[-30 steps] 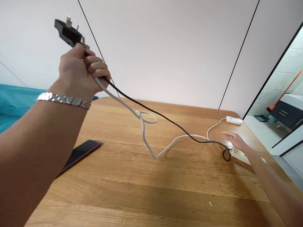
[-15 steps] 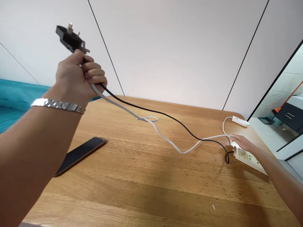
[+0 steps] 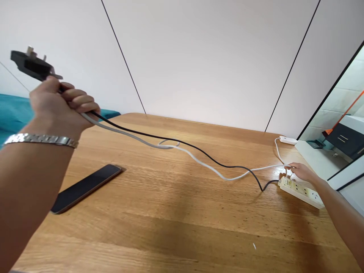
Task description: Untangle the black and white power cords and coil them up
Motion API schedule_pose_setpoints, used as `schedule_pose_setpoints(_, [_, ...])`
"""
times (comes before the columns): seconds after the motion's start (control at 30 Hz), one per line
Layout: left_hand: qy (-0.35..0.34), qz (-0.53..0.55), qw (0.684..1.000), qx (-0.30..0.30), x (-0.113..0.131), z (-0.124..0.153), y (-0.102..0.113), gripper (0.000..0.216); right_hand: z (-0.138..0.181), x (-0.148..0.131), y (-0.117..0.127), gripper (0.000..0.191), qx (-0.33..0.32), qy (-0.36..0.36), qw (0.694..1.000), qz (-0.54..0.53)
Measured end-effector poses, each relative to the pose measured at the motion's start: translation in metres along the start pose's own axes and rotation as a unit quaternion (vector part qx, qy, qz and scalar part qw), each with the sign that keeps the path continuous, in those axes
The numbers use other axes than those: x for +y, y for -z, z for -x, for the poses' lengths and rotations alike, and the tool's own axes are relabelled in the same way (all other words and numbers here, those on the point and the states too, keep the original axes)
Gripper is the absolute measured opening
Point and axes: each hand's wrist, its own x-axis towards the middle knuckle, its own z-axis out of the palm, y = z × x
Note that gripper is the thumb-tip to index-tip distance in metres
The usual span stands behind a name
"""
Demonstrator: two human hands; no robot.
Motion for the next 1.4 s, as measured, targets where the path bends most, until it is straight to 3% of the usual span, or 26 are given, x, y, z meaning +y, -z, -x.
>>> schedule_pose_setpoints(0.13, [0.004, 0.009, 0.999, -0.037, -0.004, 0.009, -0.016, 0.044, 0.001, -0.041, 0.004, 0.037, 0.028, 0.033, 0.997, 0.071])
schedule_pose_setpoints(0.23, [0.020, 0.007, 0.998, -0.067, -0.008, 0.017, -0.029, 0.043, 0.010, -0.105, 0.001, 0.044, 0.049, 0.072, 0.989, 0.117])
schedule_pose_setpoints(0.33, [0.045, 0.010, 0.993, -0.108, -0.014, 0.022, -0.039, 0.042, 0.020, -0.177, -0.010, 0.068, 0.065, 0.147, 0.981, 0.104])
schedule_pose_setpoints(0.43, [0.067, 0.024, 0.989, -0.130, -0.021, 0.022, -0.042, 0.042, 0.022, -0.228, -0.030, 0.108, -0.067, 0.250, 0.963, 0.073])
schedule_pose_setpoints(0.5, [0.080, 0.042, 0.986, -0.138, -0.027, 0.019, -0.040, 0.041, 0.021, -0.242, -0.046, 0.125, -0.173, 0.281, 0.942, 0.067])
schedule_pose_setpoints(0.57, [0.099, 0.065, 0.982, -0.147, -0.033, 0.016, -0.037, 0.040, 0.019, -0.243, -0.064, 0.133, -0.209, 0.286, 0.932, 0.080])
schedule_pose_setpoints(0.6, [0.110, 0.078, 0.980, -0.148, -0.037, 0.014, -0.034, 0.040, 0.018, -0.241, -0.072, 0.135, -0.190, 0.286, 0.935, 0.092])
schedule_pose_setpoints(0.73, [0.161, 0.120, 0.971, -0.133, -0.056, 0.008, -0.027, 0.042, 0.012, -0.229, -0.088, 0.125, 0.017, 0.281, 0.952, 0.118])
schedule_pose_setpoints(0.8, [0.176, 0.134, 0.967, -0.128, -0.065, 0.005, -0.024, 0.041, 0.006, -0.226, -0.087, 0.123, 0.067, 0.272, 0.951, 0.133])
schedule_pose_setpoints(0.9, [0.193, 0.151, 0.961, -0.128, -0.078, -0.002, -0.019, 0.041, -0.003, -0.224, -0.084, 0.120, 0.003, 0.247, 0.956, 0.162])
schedule_pose_setpoints(0.97, [0.207, 0.151, 0.958, -0.128, -0.087, -0.010, -0.012, 0.041, -0.006, -0.222, -0.083, 0.101, -0.048, 0.232, 0.958, 0.165])
schedule_pose_setpoints(1.03, [0.222, 0.125, 0.960, -0.117, -0.097, -0.018, -0.002, 0.042, -0.004, -0.218, -0.084, 0.076, -0.060, 0.235, 0.956, 0.162])
schedule_pose_setpoints(1.17, [0.275, 0.032, 0.958, -0.072, -0.124, -0.035, 0.023, 0.042, 0.006, -0.199, -0.088, 0.054, -0.029, 0.263, 0.950, 0.164])
schedule_pose_setpoints(1.3, [0.334, -0.043, 0.941, -0.031, -0.161, -0.048, 0.048, 0.039, 0.017, -0.180, -0.095, 0.057, 0.062, 0.277, 0.950, 0.130])
schedule_pose_setpoints(1.4, [0.336, -0.084, 0.938, -0.015, -0.189, -0.053, 0.068, 0.030, 0.026, -0.174, -0.099, 0.060, 0.101, 0.296, 0.947, 0.074])
